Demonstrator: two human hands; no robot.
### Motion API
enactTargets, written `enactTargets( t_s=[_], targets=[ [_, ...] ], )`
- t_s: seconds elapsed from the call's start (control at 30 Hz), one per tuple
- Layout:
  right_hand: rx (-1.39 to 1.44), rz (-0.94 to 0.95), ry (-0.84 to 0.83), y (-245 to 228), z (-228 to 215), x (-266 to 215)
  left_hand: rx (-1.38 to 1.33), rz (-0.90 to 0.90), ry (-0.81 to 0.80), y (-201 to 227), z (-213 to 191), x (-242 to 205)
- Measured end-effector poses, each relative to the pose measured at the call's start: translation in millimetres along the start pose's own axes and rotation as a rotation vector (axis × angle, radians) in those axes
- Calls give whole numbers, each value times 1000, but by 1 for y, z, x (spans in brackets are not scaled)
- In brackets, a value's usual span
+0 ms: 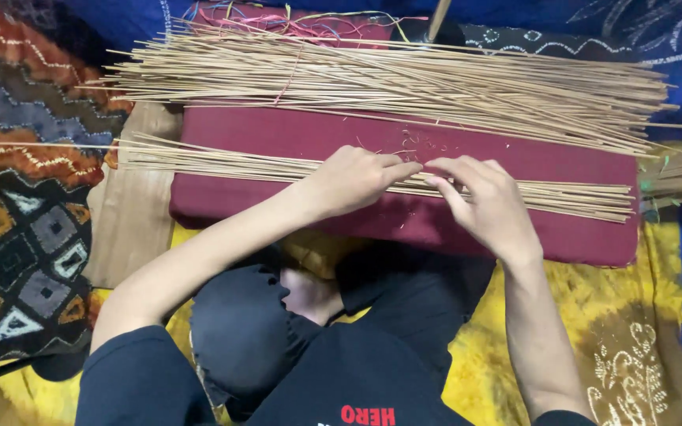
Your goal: Weaving thin wooden sticks together with string to create a mat while sitting on the floor.
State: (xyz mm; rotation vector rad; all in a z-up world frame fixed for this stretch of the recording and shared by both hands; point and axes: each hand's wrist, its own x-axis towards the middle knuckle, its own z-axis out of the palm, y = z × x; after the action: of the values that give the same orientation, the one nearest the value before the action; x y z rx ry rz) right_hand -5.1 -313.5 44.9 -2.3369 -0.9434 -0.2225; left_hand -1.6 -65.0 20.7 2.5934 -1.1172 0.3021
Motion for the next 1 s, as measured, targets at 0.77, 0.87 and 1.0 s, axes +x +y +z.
enactTargets(
  t_s=[0.77, 0.87, 1.0],
  targets=[
    [-6, 101, -47, 56, 14, -28, -118, -261, -132, -36, 21, -27],
    [-22, 102, -49, 62, 23, -33, -91, -270, -150, -36, 21, -30],
    [-73, 107, -50, 67, 30, -33, -80, -304, -215, -37, 20, -34]
  ],
)
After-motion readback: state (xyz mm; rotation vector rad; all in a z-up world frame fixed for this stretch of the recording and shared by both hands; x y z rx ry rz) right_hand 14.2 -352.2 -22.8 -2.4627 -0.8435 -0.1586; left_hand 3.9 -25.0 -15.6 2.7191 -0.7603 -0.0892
